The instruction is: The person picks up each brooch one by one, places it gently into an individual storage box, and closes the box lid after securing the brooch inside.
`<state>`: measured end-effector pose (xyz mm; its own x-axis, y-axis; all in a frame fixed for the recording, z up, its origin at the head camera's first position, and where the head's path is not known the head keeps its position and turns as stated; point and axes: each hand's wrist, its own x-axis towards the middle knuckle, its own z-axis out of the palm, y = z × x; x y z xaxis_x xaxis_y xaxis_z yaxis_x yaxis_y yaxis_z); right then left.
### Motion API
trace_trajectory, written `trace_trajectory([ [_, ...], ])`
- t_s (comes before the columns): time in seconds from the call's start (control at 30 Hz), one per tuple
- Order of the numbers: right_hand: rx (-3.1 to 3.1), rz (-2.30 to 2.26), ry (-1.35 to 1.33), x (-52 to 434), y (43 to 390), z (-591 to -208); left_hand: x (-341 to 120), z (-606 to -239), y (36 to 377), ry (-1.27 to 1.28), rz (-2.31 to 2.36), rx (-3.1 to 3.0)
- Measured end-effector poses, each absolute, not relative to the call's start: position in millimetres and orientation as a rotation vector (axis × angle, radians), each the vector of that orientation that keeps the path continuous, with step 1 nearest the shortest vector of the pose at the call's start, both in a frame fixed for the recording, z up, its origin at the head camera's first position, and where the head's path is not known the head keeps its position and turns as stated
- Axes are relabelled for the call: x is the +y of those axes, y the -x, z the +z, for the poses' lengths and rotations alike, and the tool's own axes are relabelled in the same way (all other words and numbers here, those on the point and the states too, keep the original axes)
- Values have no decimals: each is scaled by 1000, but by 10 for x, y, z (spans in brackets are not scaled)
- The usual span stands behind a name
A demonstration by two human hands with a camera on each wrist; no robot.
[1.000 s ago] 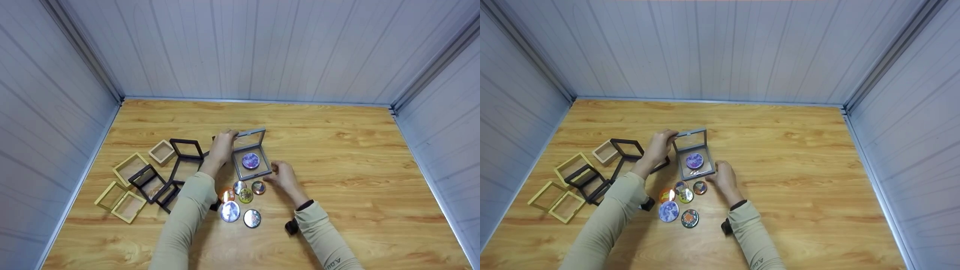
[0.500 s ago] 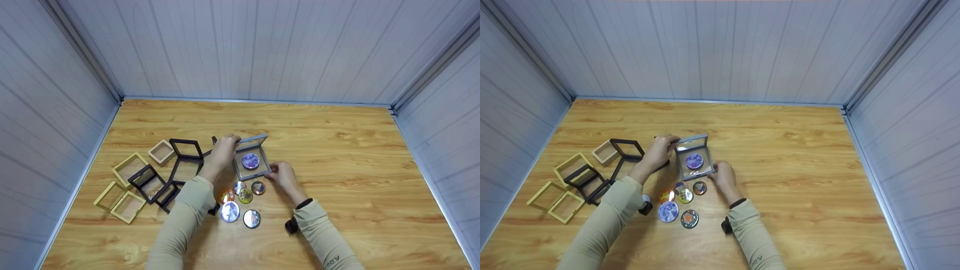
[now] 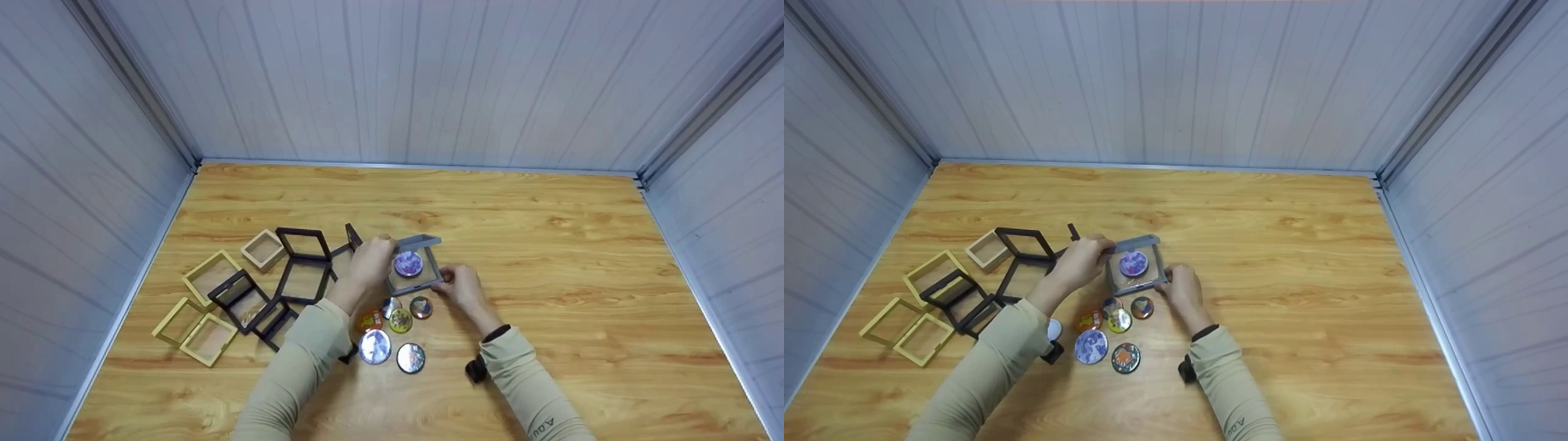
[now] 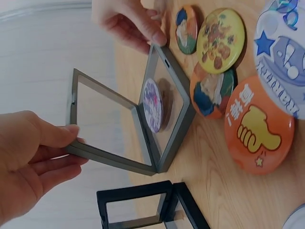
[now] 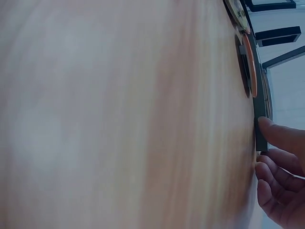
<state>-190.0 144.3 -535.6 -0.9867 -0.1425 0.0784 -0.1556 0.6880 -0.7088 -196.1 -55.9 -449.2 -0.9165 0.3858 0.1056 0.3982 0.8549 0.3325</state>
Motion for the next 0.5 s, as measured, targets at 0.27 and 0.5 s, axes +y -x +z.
trace_trajectory([
  [0.27,-2876,1225,-234,1444,1901,-5363,-507,-4568,1848,757,-381,-2968],
  [0.5,-2876,1172,-217,1440,1894,-5361,-453,-4705,1775,840,-234,-2852],
])
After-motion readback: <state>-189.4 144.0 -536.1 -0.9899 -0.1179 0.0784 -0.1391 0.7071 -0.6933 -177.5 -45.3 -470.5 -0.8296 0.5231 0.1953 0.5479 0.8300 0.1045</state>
